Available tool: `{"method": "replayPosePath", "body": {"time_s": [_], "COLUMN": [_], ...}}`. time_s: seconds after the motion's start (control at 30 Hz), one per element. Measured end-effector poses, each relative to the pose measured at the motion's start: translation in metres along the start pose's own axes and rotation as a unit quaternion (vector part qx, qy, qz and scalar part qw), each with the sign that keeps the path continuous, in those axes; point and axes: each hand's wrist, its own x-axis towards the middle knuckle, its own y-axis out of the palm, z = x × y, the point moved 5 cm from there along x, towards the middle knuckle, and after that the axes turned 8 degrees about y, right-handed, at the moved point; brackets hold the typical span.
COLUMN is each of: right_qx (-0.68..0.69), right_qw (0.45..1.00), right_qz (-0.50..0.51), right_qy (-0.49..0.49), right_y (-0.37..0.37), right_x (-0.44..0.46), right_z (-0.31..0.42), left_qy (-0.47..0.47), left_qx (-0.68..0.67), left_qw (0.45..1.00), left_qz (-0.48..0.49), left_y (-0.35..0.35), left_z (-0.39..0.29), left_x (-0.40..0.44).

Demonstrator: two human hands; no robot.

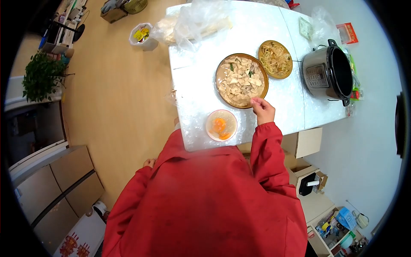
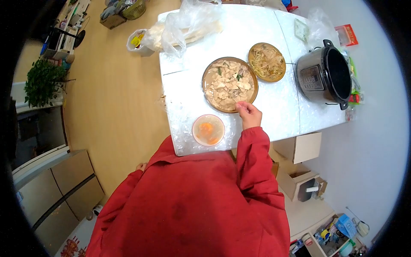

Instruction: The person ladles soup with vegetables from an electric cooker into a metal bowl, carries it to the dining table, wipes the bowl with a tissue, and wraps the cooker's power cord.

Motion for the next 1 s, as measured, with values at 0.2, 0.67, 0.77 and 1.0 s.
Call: {"method": "replayPosePath", "body": {"time_s": [0.2, 0.67, 0.77, 1.0], "right_qx": [0.198, 0.315, 0.365, 0.332], "right_qw": [0.977, 0.647, 0.584, 0.506], "right_qz": [0.075, 0.660, 0.694, 0.785], "right_qy": [0.025, -0.215, -0.208, -0.131], "right_y": [0.002, 0.055, 0.075, 0.144], "right_x": [-0.059, -0.263, -0.285, -0.320], "right_z": [0.061, 0.227, 0.234, 0.238], "left_qy": [-0.056, -0.018, -0.055, -0.084], "left_qx": [-0.003, -0.073, -0.064, -0.099], "left_qw": [0.998, 0.997, 0.996, 0.991], "left_qz": [0.021, 0.009, -0.035, -0.039], "left_y": [0.007, 0.011, -0.005, -0.013], "left_z": [0.004, 0.069, -0.014, 0.085], "left_x": [0.002, 0.017, -0.039, -0.069]}}
